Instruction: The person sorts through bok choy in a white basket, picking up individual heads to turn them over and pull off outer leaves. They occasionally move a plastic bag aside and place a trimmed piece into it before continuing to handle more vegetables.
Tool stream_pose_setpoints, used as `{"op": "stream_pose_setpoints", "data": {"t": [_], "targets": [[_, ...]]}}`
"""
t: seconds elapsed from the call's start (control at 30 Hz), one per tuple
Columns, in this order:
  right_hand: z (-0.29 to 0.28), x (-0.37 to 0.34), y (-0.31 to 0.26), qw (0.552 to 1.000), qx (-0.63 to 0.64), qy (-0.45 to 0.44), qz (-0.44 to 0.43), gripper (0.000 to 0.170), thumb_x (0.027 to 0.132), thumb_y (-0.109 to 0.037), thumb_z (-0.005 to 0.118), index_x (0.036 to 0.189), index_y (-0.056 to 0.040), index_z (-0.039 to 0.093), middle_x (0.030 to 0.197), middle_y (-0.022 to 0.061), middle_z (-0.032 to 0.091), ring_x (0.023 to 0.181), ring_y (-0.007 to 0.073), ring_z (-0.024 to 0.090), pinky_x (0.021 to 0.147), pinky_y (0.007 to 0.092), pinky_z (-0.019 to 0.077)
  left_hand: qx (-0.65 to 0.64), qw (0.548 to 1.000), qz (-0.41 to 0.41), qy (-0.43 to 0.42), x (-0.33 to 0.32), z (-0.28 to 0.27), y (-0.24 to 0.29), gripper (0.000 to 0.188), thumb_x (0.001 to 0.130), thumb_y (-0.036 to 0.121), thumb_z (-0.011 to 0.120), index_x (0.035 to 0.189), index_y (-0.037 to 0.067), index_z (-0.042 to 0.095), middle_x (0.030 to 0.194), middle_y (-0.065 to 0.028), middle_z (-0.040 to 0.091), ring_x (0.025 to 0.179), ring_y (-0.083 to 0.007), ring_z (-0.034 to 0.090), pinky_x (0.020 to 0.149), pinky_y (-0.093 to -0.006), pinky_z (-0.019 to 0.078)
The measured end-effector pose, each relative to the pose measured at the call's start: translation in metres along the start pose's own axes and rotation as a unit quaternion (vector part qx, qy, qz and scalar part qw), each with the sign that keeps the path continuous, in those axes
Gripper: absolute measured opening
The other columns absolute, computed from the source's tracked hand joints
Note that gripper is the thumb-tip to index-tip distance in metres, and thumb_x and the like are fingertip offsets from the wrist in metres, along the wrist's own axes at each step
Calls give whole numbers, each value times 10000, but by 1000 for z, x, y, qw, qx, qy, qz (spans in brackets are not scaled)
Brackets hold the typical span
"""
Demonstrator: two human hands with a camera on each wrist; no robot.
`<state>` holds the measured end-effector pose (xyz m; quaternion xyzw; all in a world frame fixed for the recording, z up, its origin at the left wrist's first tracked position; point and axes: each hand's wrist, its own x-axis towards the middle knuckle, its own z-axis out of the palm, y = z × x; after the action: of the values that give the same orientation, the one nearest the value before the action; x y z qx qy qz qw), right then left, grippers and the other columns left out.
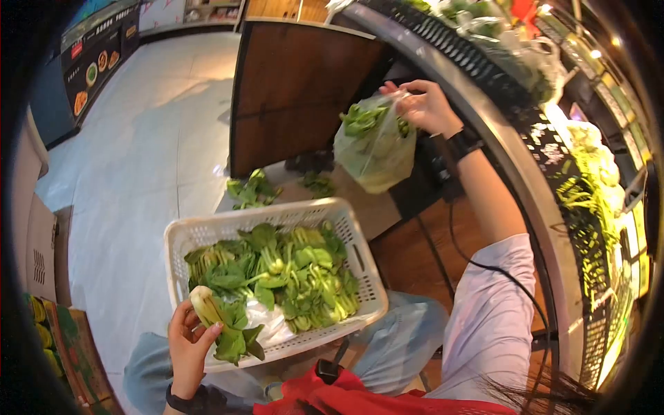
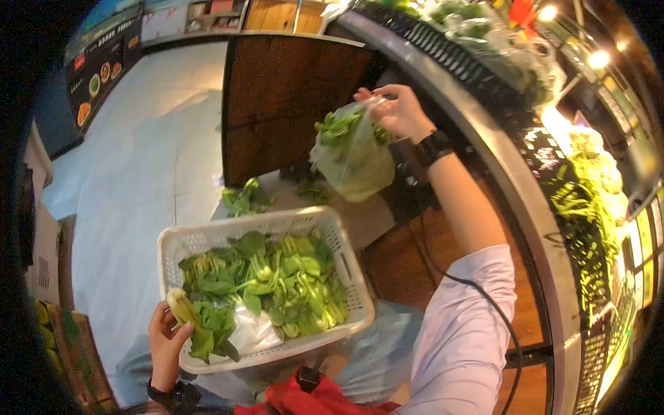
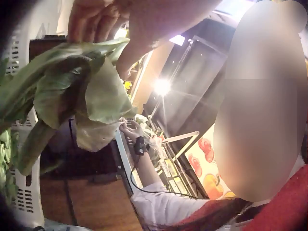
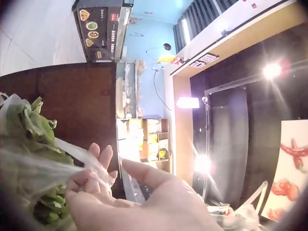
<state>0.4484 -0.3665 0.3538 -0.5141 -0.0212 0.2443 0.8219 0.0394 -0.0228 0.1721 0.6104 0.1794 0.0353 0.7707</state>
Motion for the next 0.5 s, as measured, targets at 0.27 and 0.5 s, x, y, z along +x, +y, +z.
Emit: {"op": "stream_pose_setpoints", "data": {"t": [0.27, 0.5], "targets": [[48, -132, -18, 966, -121, 14, -228, 392, 778, -18, 619, 1132, 94, 491, 1191, 146, 539, 1016, 165, 540, 895, 250, 408, 63, 996, 70, 1, 3, -2, -25, 419, 830, 86, 656, 1194, -1, 467, 1040, -92, 619, 938, -141, 589, 790, -256, 476], [43, -197, -44, 926, -287, -10, -246, 392, 804, -97, 641, 1131, 84, 520, 1128, 81, 538, 1096, 154, 496, 965, 249, 361, 86, 993, 82, -10, 25, -6, -60, 405, 830, 137, 678, 1160, 3, 485, 987, -89, 624, 876, -136, 595, 748, -244, 469]]}}
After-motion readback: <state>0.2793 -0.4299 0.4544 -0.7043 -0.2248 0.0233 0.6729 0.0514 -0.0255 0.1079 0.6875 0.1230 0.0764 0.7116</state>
